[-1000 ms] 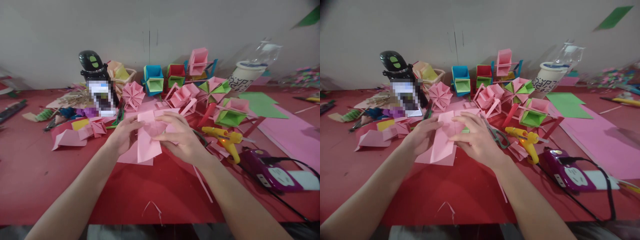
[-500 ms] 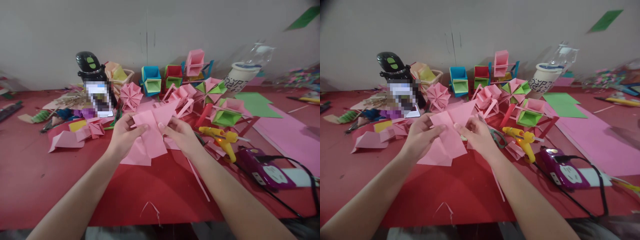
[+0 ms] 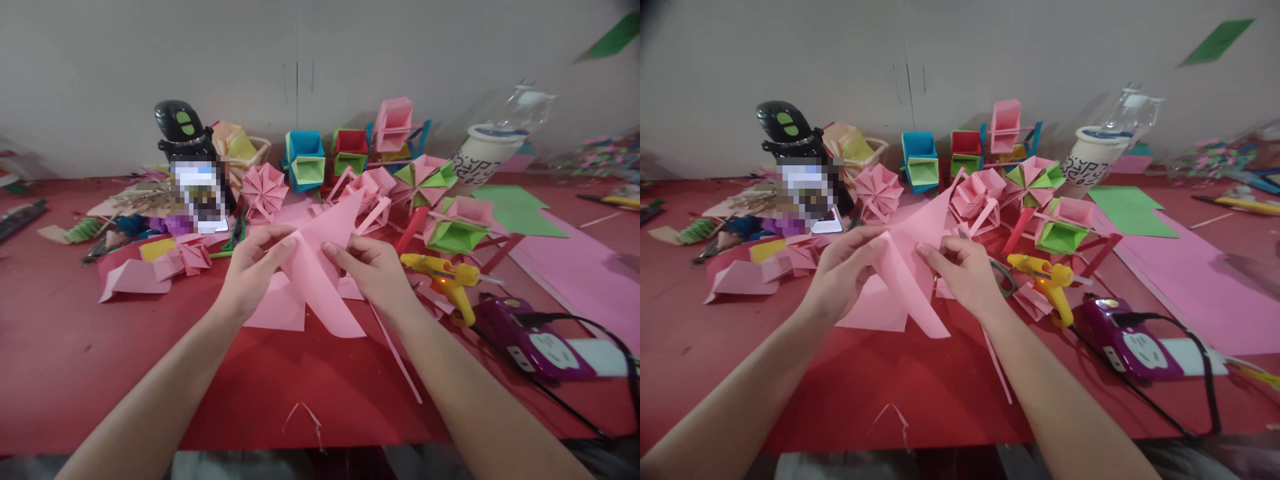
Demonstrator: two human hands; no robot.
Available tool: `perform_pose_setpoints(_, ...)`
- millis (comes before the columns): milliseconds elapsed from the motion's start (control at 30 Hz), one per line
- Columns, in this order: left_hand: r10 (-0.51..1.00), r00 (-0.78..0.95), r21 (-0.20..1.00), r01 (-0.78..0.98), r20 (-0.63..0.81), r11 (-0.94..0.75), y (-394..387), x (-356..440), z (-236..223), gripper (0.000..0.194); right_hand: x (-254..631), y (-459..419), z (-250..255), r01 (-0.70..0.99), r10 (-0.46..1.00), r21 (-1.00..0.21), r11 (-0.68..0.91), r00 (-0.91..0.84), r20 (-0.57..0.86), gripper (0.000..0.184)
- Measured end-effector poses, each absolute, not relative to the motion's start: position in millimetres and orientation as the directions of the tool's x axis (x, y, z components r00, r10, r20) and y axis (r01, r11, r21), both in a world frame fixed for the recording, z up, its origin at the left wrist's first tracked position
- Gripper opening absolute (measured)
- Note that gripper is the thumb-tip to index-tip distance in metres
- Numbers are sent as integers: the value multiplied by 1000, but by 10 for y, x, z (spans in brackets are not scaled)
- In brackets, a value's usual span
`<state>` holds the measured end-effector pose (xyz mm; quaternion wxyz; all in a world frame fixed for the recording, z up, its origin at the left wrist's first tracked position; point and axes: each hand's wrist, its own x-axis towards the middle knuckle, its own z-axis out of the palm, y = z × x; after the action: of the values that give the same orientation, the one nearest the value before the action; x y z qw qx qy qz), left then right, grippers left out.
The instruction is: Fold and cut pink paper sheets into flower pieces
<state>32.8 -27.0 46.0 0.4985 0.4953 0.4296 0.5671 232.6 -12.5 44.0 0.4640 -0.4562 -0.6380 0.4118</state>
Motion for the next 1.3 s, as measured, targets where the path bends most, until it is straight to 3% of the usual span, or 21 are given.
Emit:
perform_pose_setpoints(100, 995, 41, 979, -186, 92, -82, -261, 309, 508, 23, 2339, -116, 433, 186, 963, -950, 249, -155, 222, 50)
perform_pose_setpoints(367, 988, 156, 999, -52, -7, 15, -237, 288, 474, 26, 2343, -121, 470, 266, 952, -920, 288, -184, 244, 51)
perform_pose_setpoints(600, 980, 196, 998, 29, 43, -49, -253, 305, 483, 32, 2336, -131, 463, 236, 901, -927, 292, -392, 184, 52)
perform_pose_setpoints(800, 977, 107, 975, 106, 186, -197, -223, 271, 447, 19, 2296, -167, 467, 241, 843, -929, 280, -525, 118, 52)
perform_pose_setpoints(1067, 978, 110, 922, 329, 175, -202, -255, 273, 472, 16, 2275, -165, 438, 236, 854, -926, 295, -501, 144, 37)
perform_pose_setpoints(1300, 954, -75, 913, 322, 289, -251, -142, 85, 472, 31, 2340, -128, 469, 274, 845, -910, 310, -519, 131, 33)
